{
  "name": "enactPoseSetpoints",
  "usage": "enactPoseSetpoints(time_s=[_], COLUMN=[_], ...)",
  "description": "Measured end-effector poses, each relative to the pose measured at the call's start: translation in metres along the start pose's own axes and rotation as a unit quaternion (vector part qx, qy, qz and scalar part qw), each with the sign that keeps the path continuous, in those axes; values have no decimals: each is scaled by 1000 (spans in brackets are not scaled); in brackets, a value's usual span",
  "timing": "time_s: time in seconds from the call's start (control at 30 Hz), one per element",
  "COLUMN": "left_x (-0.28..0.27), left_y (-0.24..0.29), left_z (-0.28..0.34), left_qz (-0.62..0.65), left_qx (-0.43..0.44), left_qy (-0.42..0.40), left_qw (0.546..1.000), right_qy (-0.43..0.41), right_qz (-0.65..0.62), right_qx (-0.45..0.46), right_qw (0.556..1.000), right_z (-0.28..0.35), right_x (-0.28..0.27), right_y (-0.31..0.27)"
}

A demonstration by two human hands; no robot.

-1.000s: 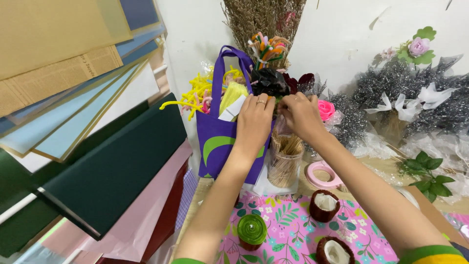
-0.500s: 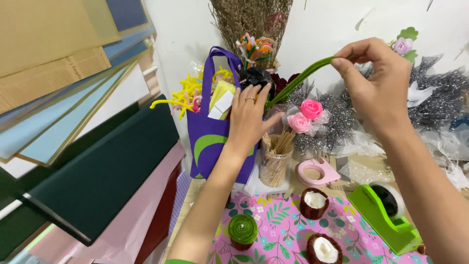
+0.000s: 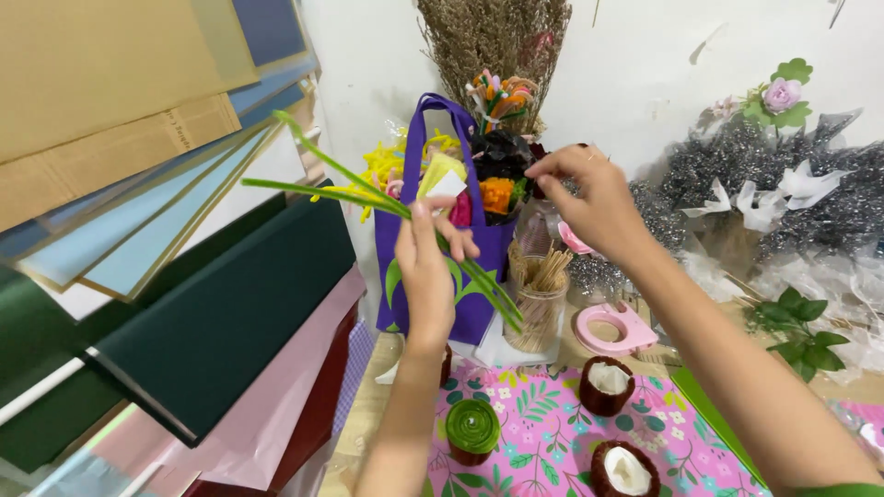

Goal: The person assembles a decorative flower by inserting a green rolled paper into a brown cup-shaped base. They then retrieve a green stem, apply hot glue to its tip, and attach it to the center of the flower.

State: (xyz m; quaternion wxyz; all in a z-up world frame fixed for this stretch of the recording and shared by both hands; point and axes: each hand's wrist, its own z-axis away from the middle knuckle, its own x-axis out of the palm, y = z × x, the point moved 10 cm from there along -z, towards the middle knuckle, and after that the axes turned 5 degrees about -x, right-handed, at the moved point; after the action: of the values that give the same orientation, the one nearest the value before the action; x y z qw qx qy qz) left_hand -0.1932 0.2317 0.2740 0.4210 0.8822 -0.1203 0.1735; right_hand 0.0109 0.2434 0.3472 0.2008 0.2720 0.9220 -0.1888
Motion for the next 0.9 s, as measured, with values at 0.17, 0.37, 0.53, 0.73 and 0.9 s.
enactPoseSetpoints(time_s=[0.17, 0.37, 0.53, 0.73, 0.9], left_x=[-12, -7, -1, 24, 63], left_y=[-70, -101, -133, -96, -72], left_z=[68, 109, 119, 82, 15], left_qz=[-42, -62, -19, -134, -484], left_qx=[-116, -222, -233, -167, 213], left_qy=[-39, -32, -33, -84, -117], left_qw=[992, 972, 972, 973, 841], right_qy=[-63, -9, -26, -54, -24], right_qz=[181, 222, 210, 398, 497], right_qx=[64, 133, 137, -24, -207], right_qw=[979, 966, 968, 915, 843], right_z=[24, 33, 43, 39, 30], right_x=[67, 77, 72, 84, 89], right_y=[106, 154, 152, 128, 92])
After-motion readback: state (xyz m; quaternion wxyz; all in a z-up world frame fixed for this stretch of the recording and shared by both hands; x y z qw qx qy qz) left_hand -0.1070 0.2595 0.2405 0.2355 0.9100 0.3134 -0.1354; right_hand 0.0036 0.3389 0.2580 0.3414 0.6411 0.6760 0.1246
